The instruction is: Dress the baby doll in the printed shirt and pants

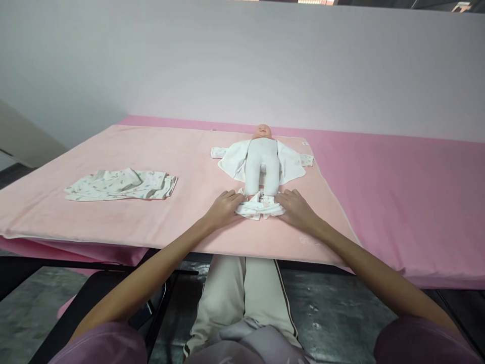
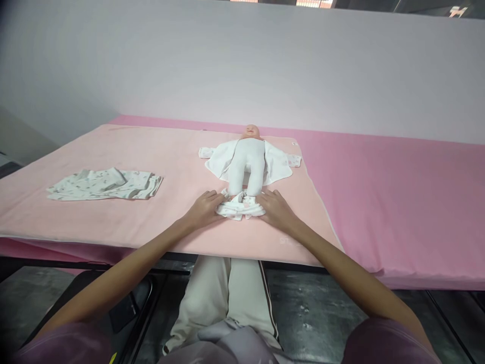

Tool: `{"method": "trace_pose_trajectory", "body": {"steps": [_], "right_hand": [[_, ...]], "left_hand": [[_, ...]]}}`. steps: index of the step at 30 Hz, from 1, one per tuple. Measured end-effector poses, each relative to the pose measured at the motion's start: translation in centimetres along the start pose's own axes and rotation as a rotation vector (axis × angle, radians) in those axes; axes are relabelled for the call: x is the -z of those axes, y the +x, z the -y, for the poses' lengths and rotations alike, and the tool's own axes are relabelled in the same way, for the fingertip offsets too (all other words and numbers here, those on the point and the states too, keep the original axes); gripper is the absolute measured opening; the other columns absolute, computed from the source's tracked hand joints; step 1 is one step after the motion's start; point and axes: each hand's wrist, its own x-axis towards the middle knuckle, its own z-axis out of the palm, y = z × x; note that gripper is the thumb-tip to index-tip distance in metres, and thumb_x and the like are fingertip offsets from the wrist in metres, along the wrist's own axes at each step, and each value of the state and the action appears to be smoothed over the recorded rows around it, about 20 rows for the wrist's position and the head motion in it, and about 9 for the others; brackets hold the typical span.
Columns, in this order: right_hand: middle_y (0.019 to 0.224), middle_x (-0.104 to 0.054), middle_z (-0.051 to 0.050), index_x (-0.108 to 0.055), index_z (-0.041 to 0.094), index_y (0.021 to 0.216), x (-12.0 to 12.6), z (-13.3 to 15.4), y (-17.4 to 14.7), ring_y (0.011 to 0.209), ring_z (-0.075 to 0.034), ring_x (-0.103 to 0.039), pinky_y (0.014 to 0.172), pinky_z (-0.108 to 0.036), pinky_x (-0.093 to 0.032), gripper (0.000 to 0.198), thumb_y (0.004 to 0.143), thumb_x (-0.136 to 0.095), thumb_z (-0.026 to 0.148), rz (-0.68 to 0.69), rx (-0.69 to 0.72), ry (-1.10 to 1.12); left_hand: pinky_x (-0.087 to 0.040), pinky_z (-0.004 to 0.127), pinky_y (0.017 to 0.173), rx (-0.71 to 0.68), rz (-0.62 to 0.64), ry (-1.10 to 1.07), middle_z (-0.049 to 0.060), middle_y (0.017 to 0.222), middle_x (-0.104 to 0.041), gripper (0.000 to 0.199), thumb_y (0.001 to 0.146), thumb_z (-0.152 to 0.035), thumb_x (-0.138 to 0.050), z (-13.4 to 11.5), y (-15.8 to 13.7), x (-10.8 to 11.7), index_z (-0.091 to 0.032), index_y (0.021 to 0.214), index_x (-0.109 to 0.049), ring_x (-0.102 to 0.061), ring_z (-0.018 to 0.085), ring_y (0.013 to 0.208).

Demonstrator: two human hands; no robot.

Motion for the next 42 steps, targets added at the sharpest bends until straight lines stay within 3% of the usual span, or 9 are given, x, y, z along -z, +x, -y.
{"method": "trace_pose_trajectory", "body": {"steps": [4, 8, 12, 20, 25, 28, 34, 38, 42], "right_hand": [[0.088, -0.073, -0.010, -0.057, 0.024, 0.086, -0.5, 2.0, -2.3, 0.088, -0.028, -0.059, 0.079, -0.041, -0.033, 0.025, 0.102, -0.049, 0.006, -0.107, 0.023, -0.029], [0.087, -0.071, -0.007, -0.055, 0.026, 0.085, 2.8, 4.2, -3.8, 0.083, -0.028, -0.059, 0.079, -0.042, -0.039, 0.021, 0.104, -0.061, 0.032, 0.091, 0.015, 0.271], [0.084, -0.066, -0.004, -0.055, 0.027, 0.084, 9.2, 5.1, -3.4, 0.080, -0.027, -0.058, 0.082, -0.043, -0.044, 0.039, 0.099, -0.074, 0.057, 0.249, -0.014, 0.431], [0.104, -0.067, -0.005, -0.069, 0.028, 0.107, 20.0, 0.5, 0.9, 0.091, -0.027, -0.058, 0.074, -0.038, -0.048, 0.073, 0.063, -0.099, 0.077, -0.045, -0.066, 0.343], [0.089, -0.065, -0.002, -0.069, 0.026, 0.092, 24.6, 0.1, 2.6, 0.081, -0.020, -0.055, 0.080, -0.040, -0.047, 0.053, 0.098, -0.069, 0.078, -0.274, 0.002, 0.185], [0.084, -0.065, -0.002, -0.071, 0.026, 0.092, 26.3, 1.4, 2.8, 0.075, -0.020, -0.053, 0.083, -0.043, -0.046, 0.047, 0.108, -0.061, 0.069, -0.432, -0.007, -0.015], [0.078, -0.060, -0.005, -0.072, 0.030, 0.105, 28.4, 2.6, 3.2, 0.090, -0.032, -0.061, 0.098, -0.053, -0.046, 0.041, 0.096, -0.078, 0.070, -0.571, -0.073, -0.073], [0.073, -0.055, -0.007, -0.067, 0.029, 0.082, 28.7, 2.2, 4.1, 0.096, -0.035, -0.057, 0.096, -0.057, -0.045, 0.039, 0.095, -0.080, 0.064, -0.572, -0.119, -0.196], [0.088, -0.058, -0.008, -0.059, 0.029, 0.075, 28.7, 3.2, 4.4, 0.104, -0.034, -0.056, 0.094, -0.054, -0.047, 0.042, 0.095, -0.081, 0.060, -0.625, -0.091, -0.132]], "left_hand": [[-0.044, 0.044, 0.075, -0.131, -0.106, 0.057, 0.010, 0.088, -0.077, 0.019, 0.108, -0.031, -0.052, -1.6, -1.4, -0.1, -0.023, 0.102, -0.067, -0.061, 0.026, 0.082], [-0.047, 0.043, 0.075, -0.235, -0.009, -0.079, 0.009, 0.083, -0.075, 0.023, 0.102, -0.045, -0.062, -3.8, -2.7, 2.1, -0.024, 0.107, -0.072, -0.061, 0.025, 0.077], [-0.049, 0.040, 0.075, -0.174, 0.115, -0.234, 0.007, 0.079, -0.068, 0.036, 0.094, -0.060, -0.068, -5.2, -1.6, 7.4, -0.024, 0.097, -0.070, -0.060, 0.023, 0.075], [-0.041, 0.030, 0.072, -0.141, -0.004, -0.230, 0.000, 0.084, -0.064, 0.060, 0.076, -0.073, -0.086, -5.4, 7.6, 19.5, -0.021, 0.097, -0.063, -0.056, 0.015, 0.075], [-0.039, 0.029, 0.078, -0.197, -0.128, -0.132, 0.001, 0.086, -0.062, 0.048, 0.104, -0.062, -0.064, -6.9, 10.8, 24.1, -0.014, 0.101, -0.068, -0.053, 0.010, 0.076], [-0.038, 0.031, 0.084, -0.190, -0.224, -0.019, -0.001, 0.080, -0.055, 0.053, 0.108, -0.063, -0.058, -7.9, 12.1, 25.6, -0.012, 0.102, -0.071, -0.048, 0.007, 0.074], [-0.041, 0.033, 0.087, -0.170, -0.342, 0.121, 0.001, 0.090, -0.066, 0.051, 0.100, -0.055, -0.074, -9.5, 14.3, 27.3, -0.017, 0.134, -0.070, -0.048, 0.010, 0.075], [-0.044, 0.038, 0.087, -0.110, -0.250, 0.261, 0.001, 0.072, -0.055, 0.049, 0.096, -0.065, -0.073, -10.4, 15.5, 27.9, -0.016, 0.099, -0.079, -0.049, 0.014, 0.075], [-0.039, 0.036, 0.083, -0.113, -0.188, 0.195, -0.002, 0.066, -0.040, 0.051, 0.097, -0.061, -0.072, -11.1, 16.0, 28.0, -0.018, 0.071, -0.064, -0.033, 0.009, 0.071]]}}
